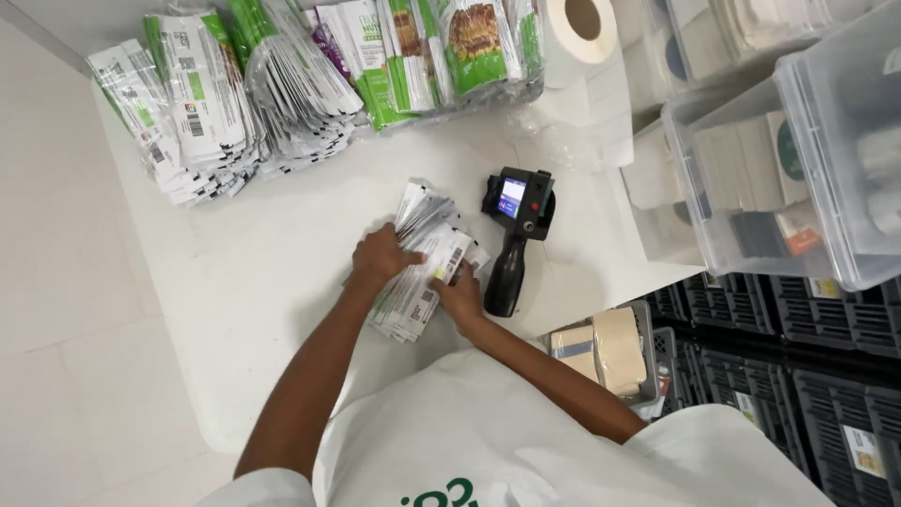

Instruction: The person scans barcodes on a stack of white labels using a handheld barcode scanner. After scanning, the person gathers the labels, places them into a clear plastic bag, and seals the bag.

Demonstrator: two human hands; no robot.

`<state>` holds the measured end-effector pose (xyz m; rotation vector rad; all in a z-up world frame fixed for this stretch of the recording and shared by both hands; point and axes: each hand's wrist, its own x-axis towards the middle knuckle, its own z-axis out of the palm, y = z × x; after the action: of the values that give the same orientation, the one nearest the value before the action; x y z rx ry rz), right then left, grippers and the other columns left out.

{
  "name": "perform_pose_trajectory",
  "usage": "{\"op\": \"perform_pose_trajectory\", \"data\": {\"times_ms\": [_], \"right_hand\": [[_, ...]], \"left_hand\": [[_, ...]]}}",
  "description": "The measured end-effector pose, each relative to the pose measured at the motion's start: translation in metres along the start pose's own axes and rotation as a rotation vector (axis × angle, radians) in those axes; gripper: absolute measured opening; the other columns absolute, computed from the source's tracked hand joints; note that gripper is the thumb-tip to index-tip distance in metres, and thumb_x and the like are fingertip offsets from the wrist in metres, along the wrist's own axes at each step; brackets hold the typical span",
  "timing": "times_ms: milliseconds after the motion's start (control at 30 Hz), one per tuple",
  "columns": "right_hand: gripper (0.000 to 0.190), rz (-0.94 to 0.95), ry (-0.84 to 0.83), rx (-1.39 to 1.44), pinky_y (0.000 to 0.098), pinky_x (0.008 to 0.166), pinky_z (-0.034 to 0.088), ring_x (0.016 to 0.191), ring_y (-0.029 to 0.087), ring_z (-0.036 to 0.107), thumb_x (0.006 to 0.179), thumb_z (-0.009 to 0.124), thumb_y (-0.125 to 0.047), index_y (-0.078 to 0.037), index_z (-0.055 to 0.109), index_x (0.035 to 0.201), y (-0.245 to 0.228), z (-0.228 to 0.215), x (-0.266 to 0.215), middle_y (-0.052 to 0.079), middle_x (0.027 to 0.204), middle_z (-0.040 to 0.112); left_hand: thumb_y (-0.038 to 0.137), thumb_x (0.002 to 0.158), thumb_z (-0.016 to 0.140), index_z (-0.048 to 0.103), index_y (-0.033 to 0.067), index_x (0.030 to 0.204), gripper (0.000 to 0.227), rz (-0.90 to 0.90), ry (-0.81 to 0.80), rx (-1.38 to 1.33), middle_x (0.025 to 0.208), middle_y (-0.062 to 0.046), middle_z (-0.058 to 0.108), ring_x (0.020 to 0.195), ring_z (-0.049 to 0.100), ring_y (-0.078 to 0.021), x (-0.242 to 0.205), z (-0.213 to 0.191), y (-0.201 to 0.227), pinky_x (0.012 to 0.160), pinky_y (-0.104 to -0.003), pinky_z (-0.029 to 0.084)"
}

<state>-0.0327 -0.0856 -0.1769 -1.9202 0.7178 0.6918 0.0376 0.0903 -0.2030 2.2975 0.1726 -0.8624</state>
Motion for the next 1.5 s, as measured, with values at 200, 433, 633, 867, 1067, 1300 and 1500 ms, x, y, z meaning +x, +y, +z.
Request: {"op": "perform_pose_trajectory", "data": {"times_ms": [200, 433, 633, 867, 1067, 1300, 1500], "right_hand": [[0.095, 0.096, 0.056, -0.033, 0.0472, 0.108, 0.051, 0.138, 0.036, 0.049, 0.09, 0.075, -0.038, 0.001, 0.021, 0.158, 0.02, -0.001, -0.003, 0.028, 0.147, 0.04], [0.077, 0.03, -0.117, 0.045, 0.0552, 0.116, 0.041, 0.145, 0.041, 0.042, 0.098, 0.059, -0.036, -0.002, 0.026, 0.159, -0.042, 0.001, -0.066, 0.029, 0.154, 0.041], [0.073, -0.065, 0.0, 0.104, 0.0558, 0.115, 0.041, 0.141, 0.04, 0.049, 0.102, 0.056, -0.05, 0.003, 0.045, 0.152, -0.025, -0.017, -0.044, 0.027, 0.149, 0.052], [0.069, -0.28, -0.062, 0.237, 0.0459, 0.094, 0.036, 0.11, 0.029, 0.044, 0.098, 0.048, -0.062, -0.001, 0.05, 0.13, -0.096, -0.029, -0.101, 0.016, 0.119, 0.047], [0.073, -0.382, -0.484, 0.323, 0.0527, 0.116, 0.036, 0.132, 0.03, 0.052, 0.094, 0.069, -0.047, -0.002, 0.05, 0.148, -0.079, -0.026, -0.105, 0.021, 0.141, 0.058], [0.083, -0.898, -0.466, 0.097, 0.0641, 0.117, 0.03, 0.142, 0.041, 0.044, 0.082, 0.09, -0.018, -0.014, 0.047, 0.153, -0.049, -0.044, -0.089, 0.018, 0.149, 0.054], [0.101, -0.914, -0.478, 0.14, 0.0614, 0.121, 0.026, 0.141, 0.036, 0.046, 0.083, 0.087, -0.031, -0.013, 0.03, 0.164, -0.017, -0.03, -0.061, 0.018, 0.146, 0.058]], "left_hand": [[0.06, 0.067, 0.089, 0.064, 0.0057, 0.131, 0.088, -0.132, -0.007, -0.448, 0.124, -0.019, 0.071, 0.12, 0.067, -0.0388, -0.046, 0.0, -0.034, 0.1, -0.052, 0.056], [0.068, 0.058, 0.094, 0.046, 0.0055, 0.146, 0.118, -0.173, 0.085, -0.662, 0.139, -0.023, 0.059, 0.131, 0.057, -0.0382, -0.1, 0.014, -0.008, 0.105, -0.053, 0.052], [0.059, 0.065, 0.095, 0.022, -0.0015, 0.161, 0.135, -0.238, 0.046, -0.859, 0.159, -0.029, 0.038, 0.147, 0.039, -0.0419, -0.119, 0.009, -0.025, 0.119, -0.055, 0.037], [0.046, 0.071, 0.093, 0.032, -0.002, 0.156, 0.115, -0.145, 0.015, -1.192, 0.153, -0.027, 0.046, 0.144, 0.042, -0.0403, -0.189, -0.049, 0.03, 0.121, -0.054, 0.035], [0.043, 0.077, 0.09, 0.032, -0.0037, 0.154, 0.107, 0.106, 0.026, -1.132, 0.152, -0.029, 0.045, 0.145, 0.04, -0.0432, -0.179, -0.033, 0.032, 0.122, -0.058, 0.031], [0.019, 0.066, 0.097, 0.006, 0.0088, 0.164, 0.134, 0.535, 0.003, -0.892, 0.161, -0.036, 0.025, 0.149, 0.024, -0.0527, -0.165, -0.032, 0.0, 0.122, -0.064, 0.023], [0.033, 0.071, 0.094, 0.022, 0.0122, 0.165, 0.121, 0.727, 0.149, -0.731, 0.161, -0.026, 0.034, 0.15, 0.029, -0.0428, -0.119, 0.019, -0.009, 0.123, -0.059, 0.025]]}}
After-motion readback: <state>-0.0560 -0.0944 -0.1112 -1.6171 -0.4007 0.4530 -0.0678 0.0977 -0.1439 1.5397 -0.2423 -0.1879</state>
